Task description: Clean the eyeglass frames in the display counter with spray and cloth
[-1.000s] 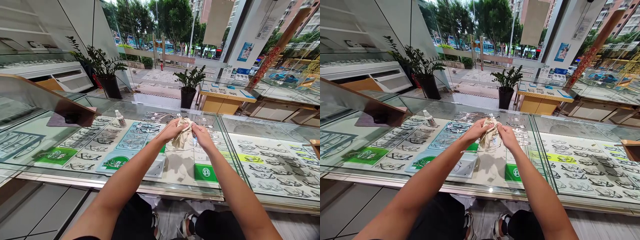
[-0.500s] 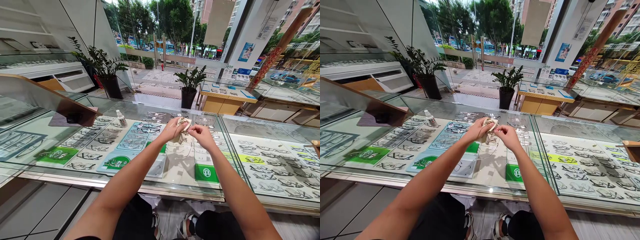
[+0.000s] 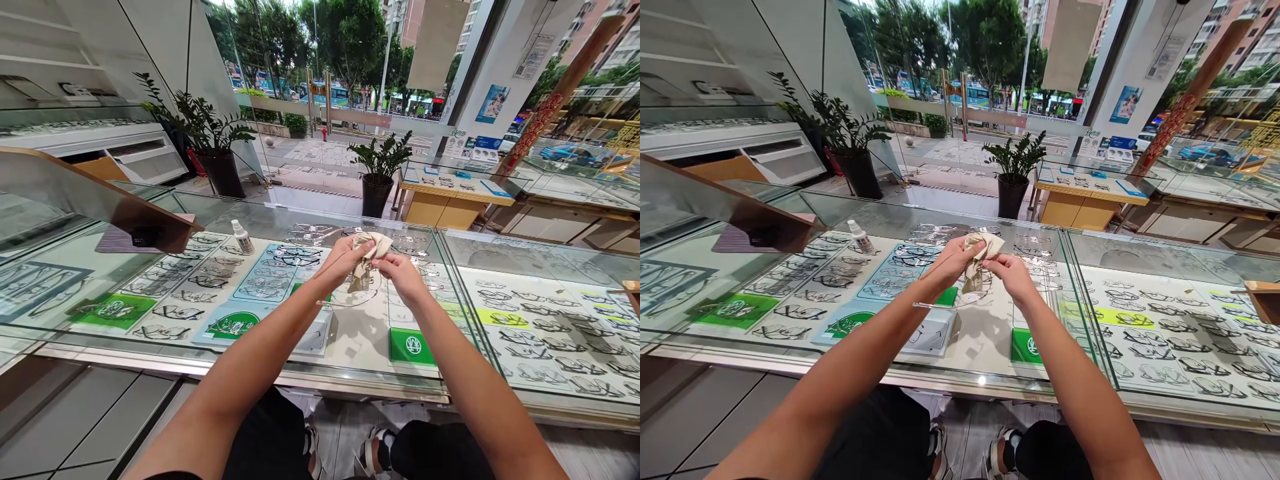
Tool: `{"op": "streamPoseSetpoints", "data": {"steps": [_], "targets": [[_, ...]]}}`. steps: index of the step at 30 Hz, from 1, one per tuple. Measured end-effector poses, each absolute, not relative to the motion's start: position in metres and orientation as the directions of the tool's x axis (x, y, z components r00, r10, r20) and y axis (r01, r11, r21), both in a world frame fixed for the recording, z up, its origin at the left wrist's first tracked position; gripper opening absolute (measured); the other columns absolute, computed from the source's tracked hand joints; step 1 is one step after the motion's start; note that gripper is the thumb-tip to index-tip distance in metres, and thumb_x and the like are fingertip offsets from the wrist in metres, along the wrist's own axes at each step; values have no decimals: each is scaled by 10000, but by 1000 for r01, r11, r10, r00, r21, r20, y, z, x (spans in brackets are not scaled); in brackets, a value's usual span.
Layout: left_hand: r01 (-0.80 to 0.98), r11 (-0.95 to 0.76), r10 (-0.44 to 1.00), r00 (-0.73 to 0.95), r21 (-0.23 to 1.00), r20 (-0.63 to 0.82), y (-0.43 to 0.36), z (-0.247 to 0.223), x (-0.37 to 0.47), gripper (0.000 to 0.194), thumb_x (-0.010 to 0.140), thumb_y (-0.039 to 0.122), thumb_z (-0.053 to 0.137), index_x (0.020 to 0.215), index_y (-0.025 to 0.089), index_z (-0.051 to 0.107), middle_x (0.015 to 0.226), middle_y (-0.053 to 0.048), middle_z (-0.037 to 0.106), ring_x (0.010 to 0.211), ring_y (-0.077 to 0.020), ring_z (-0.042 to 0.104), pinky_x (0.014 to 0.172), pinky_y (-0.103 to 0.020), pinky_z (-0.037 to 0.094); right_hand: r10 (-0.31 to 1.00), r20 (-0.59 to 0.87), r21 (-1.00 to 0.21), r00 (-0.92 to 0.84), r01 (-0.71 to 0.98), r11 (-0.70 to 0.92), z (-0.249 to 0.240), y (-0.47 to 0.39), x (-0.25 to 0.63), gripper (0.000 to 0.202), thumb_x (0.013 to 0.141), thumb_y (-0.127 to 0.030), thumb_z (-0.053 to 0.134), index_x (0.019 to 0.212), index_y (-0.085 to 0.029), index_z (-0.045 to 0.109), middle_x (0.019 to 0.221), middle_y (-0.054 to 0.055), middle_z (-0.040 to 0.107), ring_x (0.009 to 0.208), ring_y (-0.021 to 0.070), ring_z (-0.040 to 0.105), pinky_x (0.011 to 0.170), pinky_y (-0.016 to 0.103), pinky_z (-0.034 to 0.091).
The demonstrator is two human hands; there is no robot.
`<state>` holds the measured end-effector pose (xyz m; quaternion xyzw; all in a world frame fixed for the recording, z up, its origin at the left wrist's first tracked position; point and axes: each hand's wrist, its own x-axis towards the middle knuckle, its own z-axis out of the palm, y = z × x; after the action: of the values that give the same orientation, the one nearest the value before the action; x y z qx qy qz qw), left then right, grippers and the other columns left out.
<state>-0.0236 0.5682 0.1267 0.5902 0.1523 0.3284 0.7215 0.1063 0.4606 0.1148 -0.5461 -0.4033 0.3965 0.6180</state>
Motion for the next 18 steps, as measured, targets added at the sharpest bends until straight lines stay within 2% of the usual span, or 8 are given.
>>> {"op": "streamPoseSetpoints", "data": {"steps": [3,6,12,15,18], "targets": [[-289,37,678,710,956,188,568,125,-23,508,771,597,857,849,143,641,715,-6,607,611,-109,507,569,-232,384,922,60,-989,382,-103,107,110,463,105,251,672,-433,838,667,-217,711,591,-40,465,615,127,278,612,327,191],[-273,28,643,742,962,191,572,126,-26,525,811,636,813,844,146,626,717,-6,602,627,-114,512,586,-236,393,918,59,-979,392,-155,129,109,465,108,259,653,-431,845,634,-222,694,565,-44,447,597,124,279,598,324,191],[-218,94,486,861,971,147,584,127,-33,522,730,512,914,1014,137,686,873,-39,692,731,-140,604,696,-255,475,934,-10,-962,356,-257,88,112,465,116,279,613,-429,883,666,-211,717,583,-37,512,571,108,299,563,307,208],[-203,83,528,839,976,130,585,124,-30,556,673,484,948,1027,135,698,862,-40,707,728,-150,629,716,-271,497,948,-27,-955,318,-287,69,109,467,116,278,623,-420,879,694,-197,729,576,-36,523,554,101,294,545,300,203],[-215,48,591,793,976,145,583,120,-24,553,661,525,942,967,131,703,817,-37,703,692,-152,620,687,-270,493,951,-41,-951,306,-305,57,106,468,114,267,627,-399,885,699,-197,726,582,-32,549,551,101,328,534,292,215]]}}
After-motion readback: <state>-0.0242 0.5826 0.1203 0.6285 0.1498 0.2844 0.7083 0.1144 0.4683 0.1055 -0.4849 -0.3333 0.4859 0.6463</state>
